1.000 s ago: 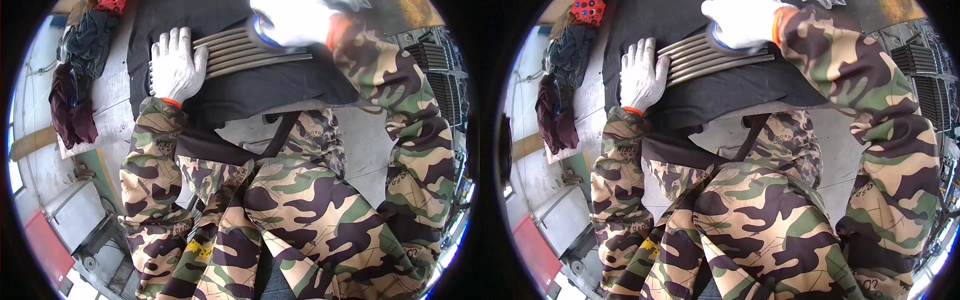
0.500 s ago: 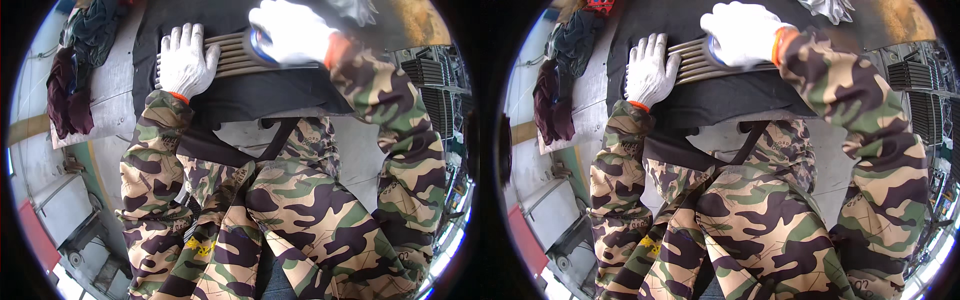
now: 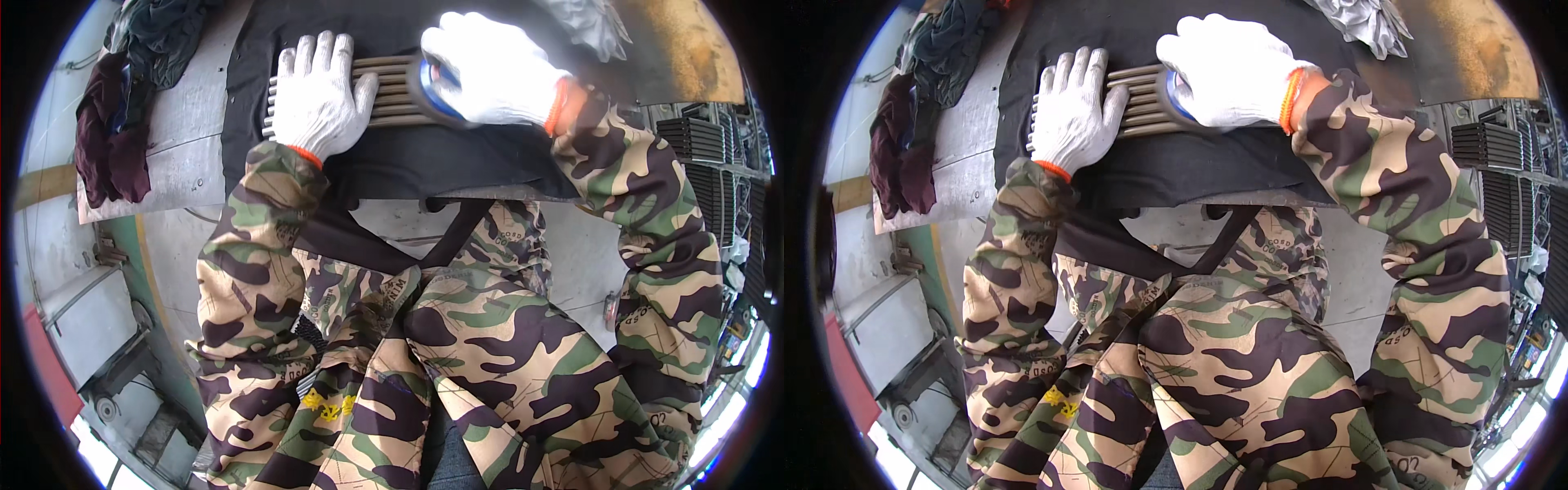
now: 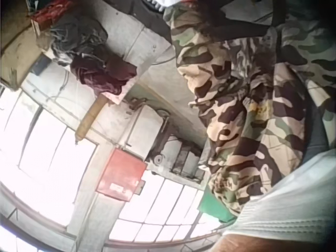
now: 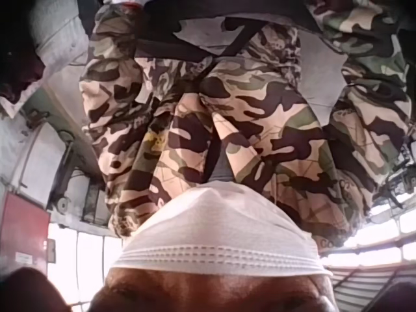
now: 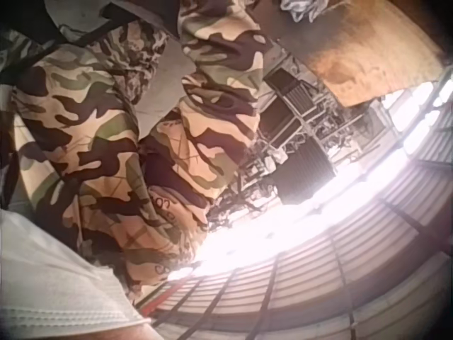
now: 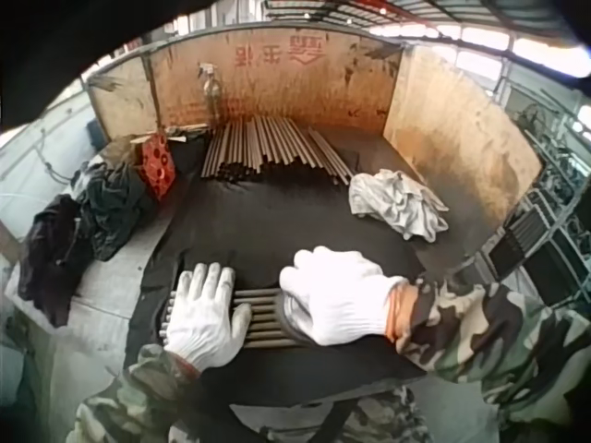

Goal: The person is sanding and cleaning a bundle of metal rods using a handheld pneumatic orbital sander and a cloth.

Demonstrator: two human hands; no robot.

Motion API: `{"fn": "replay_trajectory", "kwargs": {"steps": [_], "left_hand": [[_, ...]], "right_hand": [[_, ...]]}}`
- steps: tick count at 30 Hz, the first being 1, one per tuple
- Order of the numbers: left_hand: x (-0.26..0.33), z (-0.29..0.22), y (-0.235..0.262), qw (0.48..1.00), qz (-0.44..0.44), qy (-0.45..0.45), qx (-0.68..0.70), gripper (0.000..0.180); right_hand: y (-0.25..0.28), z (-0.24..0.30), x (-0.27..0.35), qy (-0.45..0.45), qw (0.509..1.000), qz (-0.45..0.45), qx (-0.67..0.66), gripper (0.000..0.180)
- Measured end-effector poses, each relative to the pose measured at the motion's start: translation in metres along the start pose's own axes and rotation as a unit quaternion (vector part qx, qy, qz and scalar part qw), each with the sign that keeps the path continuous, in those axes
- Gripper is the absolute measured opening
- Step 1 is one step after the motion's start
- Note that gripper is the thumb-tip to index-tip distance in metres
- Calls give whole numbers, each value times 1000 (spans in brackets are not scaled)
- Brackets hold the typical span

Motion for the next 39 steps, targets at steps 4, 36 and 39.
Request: {"fn": "replay_trajectory", "kwargs": {"steps": [4, 36, 39], "left_hand": [[-18, 3, -14, 998, 63, 24, 10, 58], [2, 9, 25, 987, -71, 38, 142, 48], [6, 4, 25, 990, -61, 4, 127, 49]], "right_hand": [[-7, -21, -7, -14, 999, -16, 28, 26], [65, -88, 92, -203, 838, -149, -484, 37], [54, -101, 115, -238, 734, -157, -617, 43]]}}
Point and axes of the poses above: each hand's wrist, its own x-axis away from the middle knuckle, its own y-axis out of the back of the hand, z = x × y, the point moved 6 cm from there along -x, towards the middle knuckle, and after that the axes turned 2 degrees about x, right-handed, at the moved point
